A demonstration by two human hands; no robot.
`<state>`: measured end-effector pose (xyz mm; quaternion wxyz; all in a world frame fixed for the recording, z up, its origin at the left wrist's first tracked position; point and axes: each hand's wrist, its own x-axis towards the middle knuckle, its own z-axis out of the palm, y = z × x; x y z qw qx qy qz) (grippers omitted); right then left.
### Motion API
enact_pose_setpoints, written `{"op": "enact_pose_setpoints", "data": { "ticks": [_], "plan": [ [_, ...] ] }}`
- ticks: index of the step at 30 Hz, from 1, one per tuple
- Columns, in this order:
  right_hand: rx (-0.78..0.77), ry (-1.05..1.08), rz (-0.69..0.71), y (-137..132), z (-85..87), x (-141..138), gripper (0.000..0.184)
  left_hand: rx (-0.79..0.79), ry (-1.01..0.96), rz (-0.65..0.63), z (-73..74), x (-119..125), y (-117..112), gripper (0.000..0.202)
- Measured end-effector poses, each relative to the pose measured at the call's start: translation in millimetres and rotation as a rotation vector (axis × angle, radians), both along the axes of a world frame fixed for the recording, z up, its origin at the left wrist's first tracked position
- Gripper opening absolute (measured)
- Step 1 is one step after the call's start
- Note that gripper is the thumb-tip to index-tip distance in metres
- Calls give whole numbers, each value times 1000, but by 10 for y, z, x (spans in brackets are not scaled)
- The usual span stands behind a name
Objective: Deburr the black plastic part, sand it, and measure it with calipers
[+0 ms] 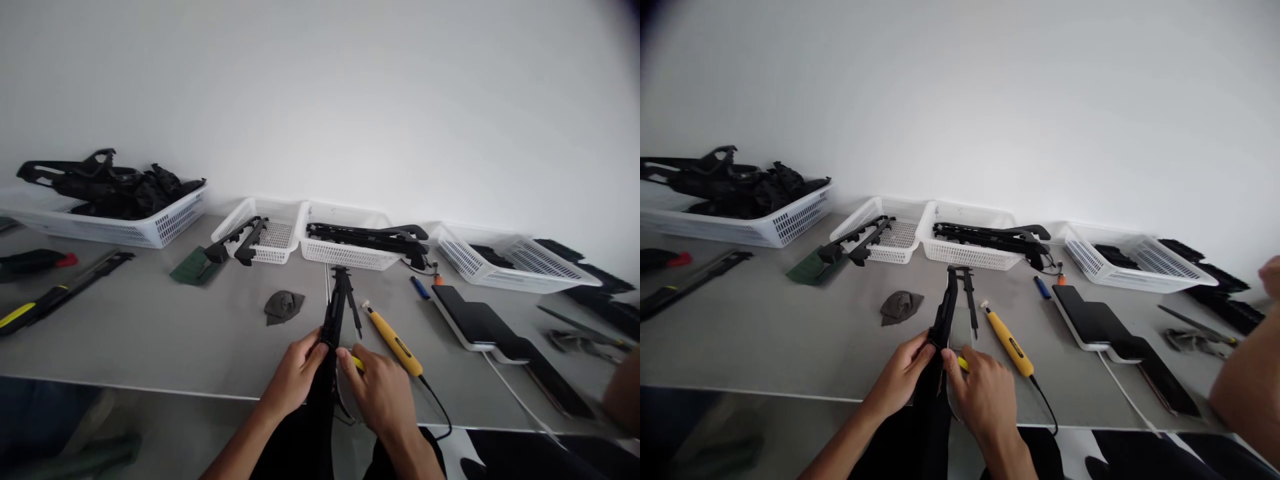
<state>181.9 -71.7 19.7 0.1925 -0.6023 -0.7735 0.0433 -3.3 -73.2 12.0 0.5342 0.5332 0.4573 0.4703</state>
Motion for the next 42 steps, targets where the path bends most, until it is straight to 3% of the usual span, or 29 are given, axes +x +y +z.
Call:
{"op": "enact_pose_setpoints", "data": {
  "ticks": [5, 11, 18, 22, 28, 33, 39, 42],
  "plan": [
    [54, 24, 14, 3, 57, 150, 68, -136, -131, -91, -13, 22, -5, 60],
    [32, 4, 23, 117, 157, 135, 69, -123, -78, -97, 6, 34, -10, 51],
    [-15, 45, 11, 166, 94, 199, 69, -173, -106, -106, -45, 28, -20, 52],
    [-22, 7, -79, 208, 57, 267, 69, -187, -134, -95, -47, 34, -20, 53],
    [-40, 60, 64, 143, 34, 274, 67, -191, -141, -106, -45, 30, -31, 48],
    [-21, 61, 133, 86, 20, 292, 64, -233, -167, -83, -64, 31, -36, 57],
    [52, 35, 30, 129, 5, 356, 65, -242, -180, -86, -10, 39, -43, 59],
    [40, 45, 87, 115, -18, 325, 63, -227, -188, -78, 14, 37, -46, 61]
  ]
}}
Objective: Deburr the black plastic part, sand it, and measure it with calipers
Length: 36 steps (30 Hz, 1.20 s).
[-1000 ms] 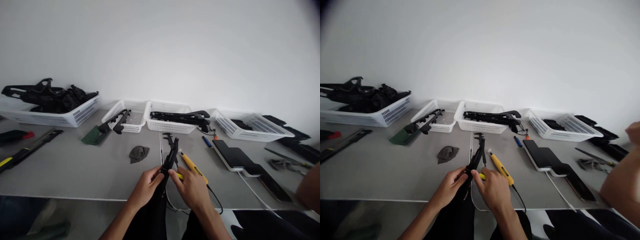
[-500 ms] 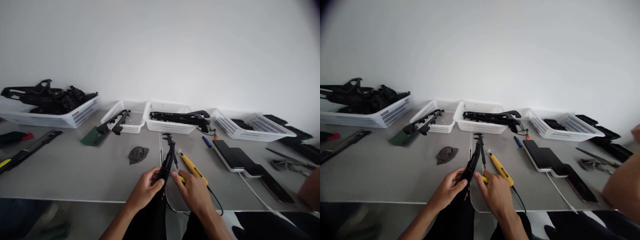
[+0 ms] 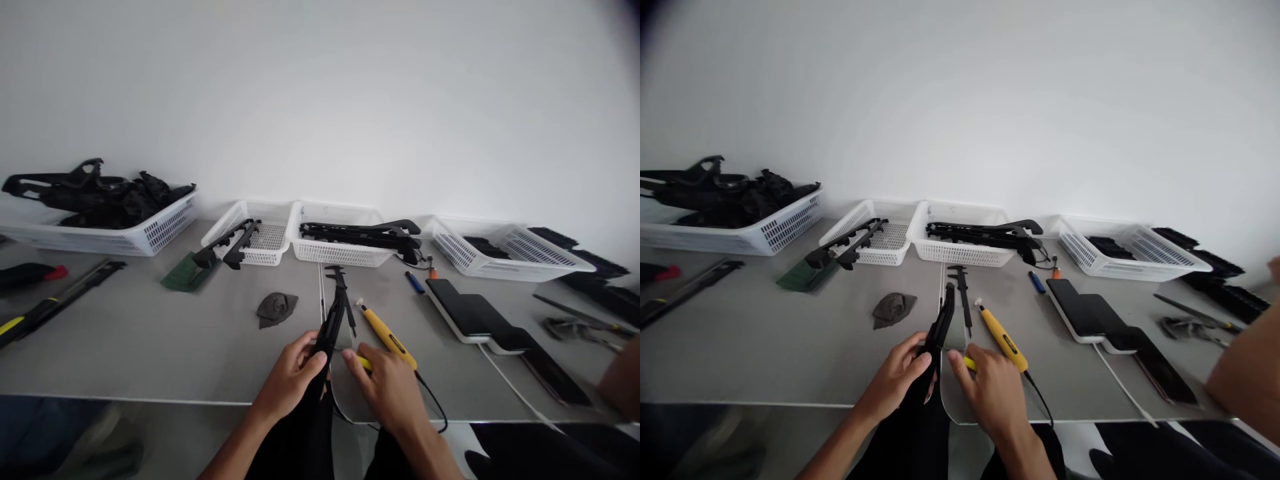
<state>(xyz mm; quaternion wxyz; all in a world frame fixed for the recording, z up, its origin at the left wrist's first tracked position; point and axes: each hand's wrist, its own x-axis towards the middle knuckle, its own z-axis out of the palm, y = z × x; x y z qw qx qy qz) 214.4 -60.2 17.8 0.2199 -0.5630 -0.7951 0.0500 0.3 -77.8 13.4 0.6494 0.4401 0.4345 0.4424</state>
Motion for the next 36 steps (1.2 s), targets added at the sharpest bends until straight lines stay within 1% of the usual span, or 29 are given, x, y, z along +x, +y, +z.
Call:
{"op": "enact_pose_setpoints", "data": {
  "ticks": [2, 6, 10, 14, 18, 21, 25, 29, 33, 36],
  "plan": [
    [-10, 2, 20, -4, -12, -26, 63, -1, 10, -3, -2, -3, 1, 62],
    [9, 15, -75, 27, 6, -48, 66, 0, 32, -30, -27, -8, 7, 58],
    [-4, 10, -18, 59, 60, -58, 66, 10, 45, -43, -20, -8, 13, 54],
    [12, 4, -107, 91, 105, -58, 67, 4, 59, -44, -9, 3, 16, 49],
    [-12, -14, -96, 115, 134, -61, 67, -5, 70, -30, -32, 12, 10, 46],
    [-20, -28, -153, 122, 146, -58, 67, -1, 71, -31, -44, 11, 8, 43],
    [-33, -37, -140, 127, 167, -26, 68, 12, 84, -35, -26, 10, 9, 38],
    [-68, -22, -214, 141, 213, 11, 67, 20, 88, -44, -11, 18, 15, 37],
    [-56, -31, -172, 133, 224, -27, 66, 30, 88, -46, -32, 21, 20, 37],
    [-58, -39, -192, 127, 200, -73, 65, 43, 86, -36, -39, 23, 18, 37]
  ]
}}
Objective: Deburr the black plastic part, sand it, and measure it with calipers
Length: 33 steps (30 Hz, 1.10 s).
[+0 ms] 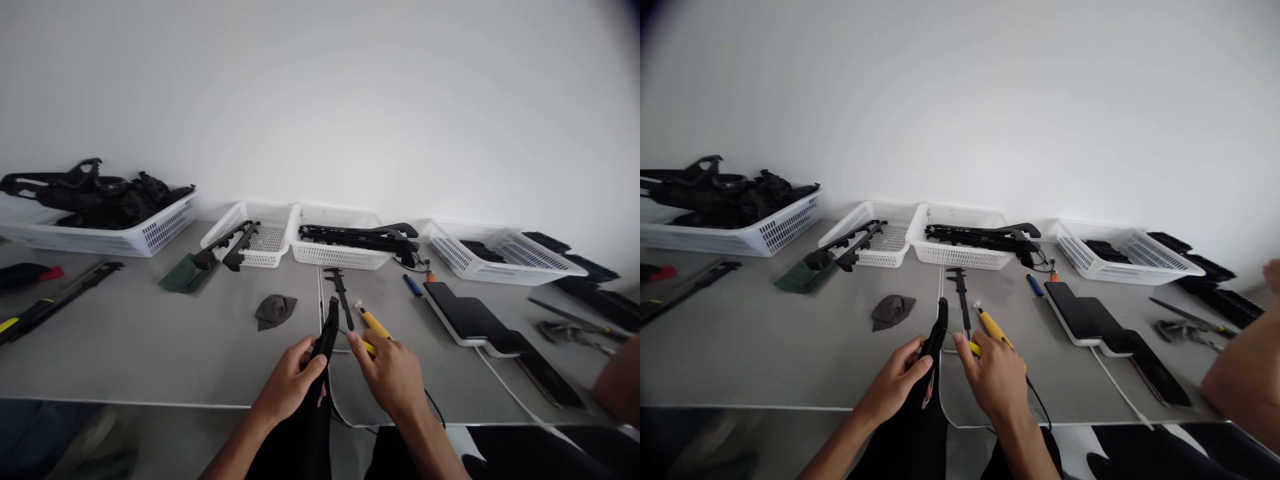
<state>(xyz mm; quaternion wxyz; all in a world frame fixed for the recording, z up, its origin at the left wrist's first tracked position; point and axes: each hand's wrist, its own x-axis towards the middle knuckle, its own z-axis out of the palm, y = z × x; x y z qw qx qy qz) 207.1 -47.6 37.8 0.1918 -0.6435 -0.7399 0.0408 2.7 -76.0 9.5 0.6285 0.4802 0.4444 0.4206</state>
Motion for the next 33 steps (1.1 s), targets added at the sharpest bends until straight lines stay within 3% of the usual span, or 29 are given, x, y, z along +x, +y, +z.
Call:
{"op": "enact_pose_setpoints", "data": {
  "ticks": [10, 17, 25, 33],
  "plan": [
    [14, 40, -110, 36, 22, 36, 69, -3, 0, -3, 34, 0, -12, 39],
    [98, 73, -15, 12, 57, -73, 72, 4, 6, 0, 7, -10, -5, 39],
    [160, 76, -16, -3, 6, -56, 69, 2, 34, 1, 61, -4, -20, 37],
    [120, 111, 11, -99, -78, -9, 65, -4, 23, 3, 46, 3, -18, 38]
  ]
}}
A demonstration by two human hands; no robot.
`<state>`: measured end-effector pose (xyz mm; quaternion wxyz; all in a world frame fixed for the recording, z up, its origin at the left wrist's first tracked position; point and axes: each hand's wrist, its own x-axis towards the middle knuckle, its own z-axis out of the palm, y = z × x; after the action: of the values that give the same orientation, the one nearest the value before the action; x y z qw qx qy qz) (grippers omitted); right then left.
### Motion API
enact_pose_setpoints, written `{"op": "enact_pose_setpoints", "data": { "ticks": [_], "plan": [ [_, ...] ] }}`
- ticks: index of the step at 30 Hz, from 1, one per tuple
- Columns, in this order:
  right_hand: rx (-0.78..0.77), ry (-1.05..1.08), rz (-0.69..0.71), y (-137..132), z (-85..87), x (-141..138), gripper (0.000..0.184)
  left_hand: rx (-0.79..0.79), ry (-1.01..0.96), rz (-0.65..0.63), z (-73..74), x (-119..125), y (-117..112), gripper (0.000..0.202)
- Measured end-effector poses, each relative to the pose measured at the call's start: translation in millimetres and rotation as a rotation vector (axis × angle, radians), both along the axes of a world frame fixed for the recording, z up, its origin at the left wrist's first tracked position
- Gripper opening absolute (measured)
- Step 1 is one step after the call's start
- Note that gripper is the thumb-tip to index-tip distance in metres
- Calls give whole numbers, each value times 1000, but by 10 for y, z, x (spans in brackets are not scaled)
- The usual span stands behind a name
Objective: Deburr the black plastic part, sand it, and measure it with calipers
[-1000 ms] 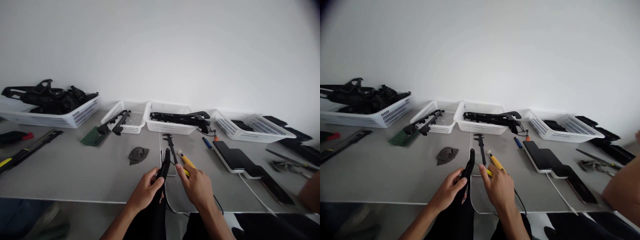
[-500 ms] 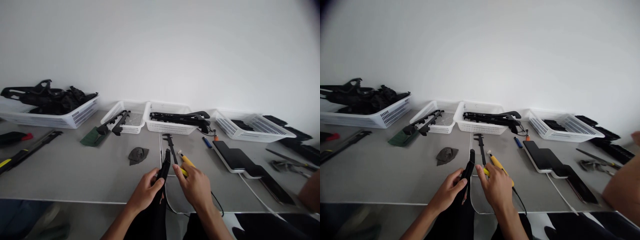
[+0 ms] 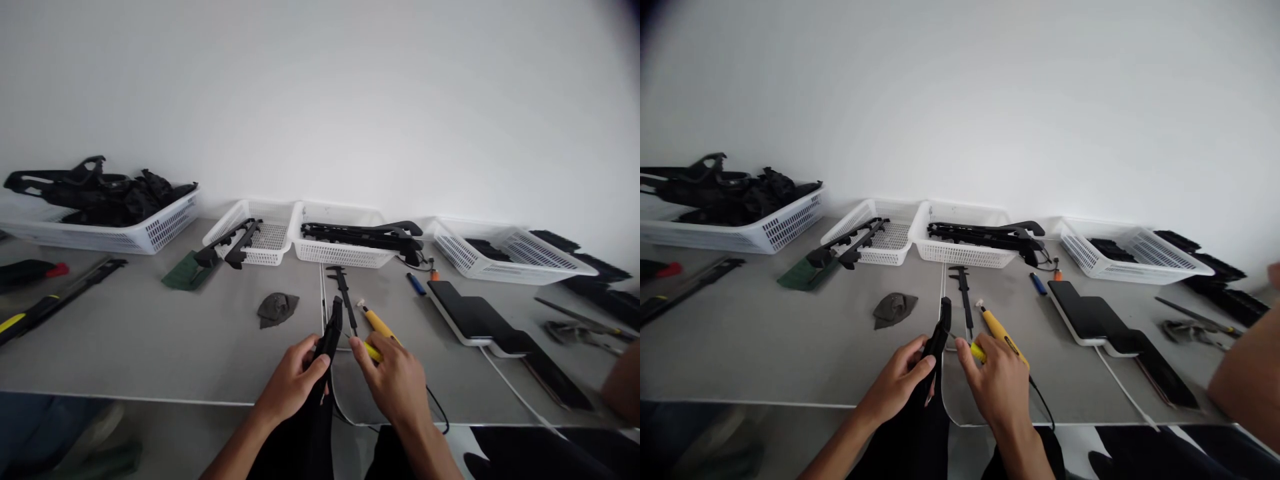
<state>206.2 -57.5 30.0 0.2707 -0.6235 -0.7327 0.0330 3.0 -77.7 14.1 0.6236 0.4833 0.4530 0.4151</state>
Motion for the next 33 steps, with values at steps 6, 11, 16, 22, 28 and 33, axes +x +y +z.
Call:
{"op": "enact_pose_setpoints", "data": {
  "ticks": [6, 11, 16, 22, 28, 33],
  "plan": [
    [-51, 53, 27, -18, 3, -87, 66, 23, 12, -5, 18, -3, 2, 34],
    [-62, 44, 10, -6, -40, -99, 66, 13, 14, -3, -27, -4, 6, 35],
    [-73, 45, -89, -9, -39, 37, 64, 7, -15, 4, -41, -3, -9, 37],
    [-79, 43, -62, -22, 23, 37, 62, 21, -18, -2, -1, 1, -4, 39],
    [-69, 40, -39, 17, 21, -58, 65, 21, -30, 7, -36, -13, 1, 40],
    [-94, 70, -129, 57, 8, 11, 67, 10, -45, -14, -25, -14, -7, 40]
  ]
}}
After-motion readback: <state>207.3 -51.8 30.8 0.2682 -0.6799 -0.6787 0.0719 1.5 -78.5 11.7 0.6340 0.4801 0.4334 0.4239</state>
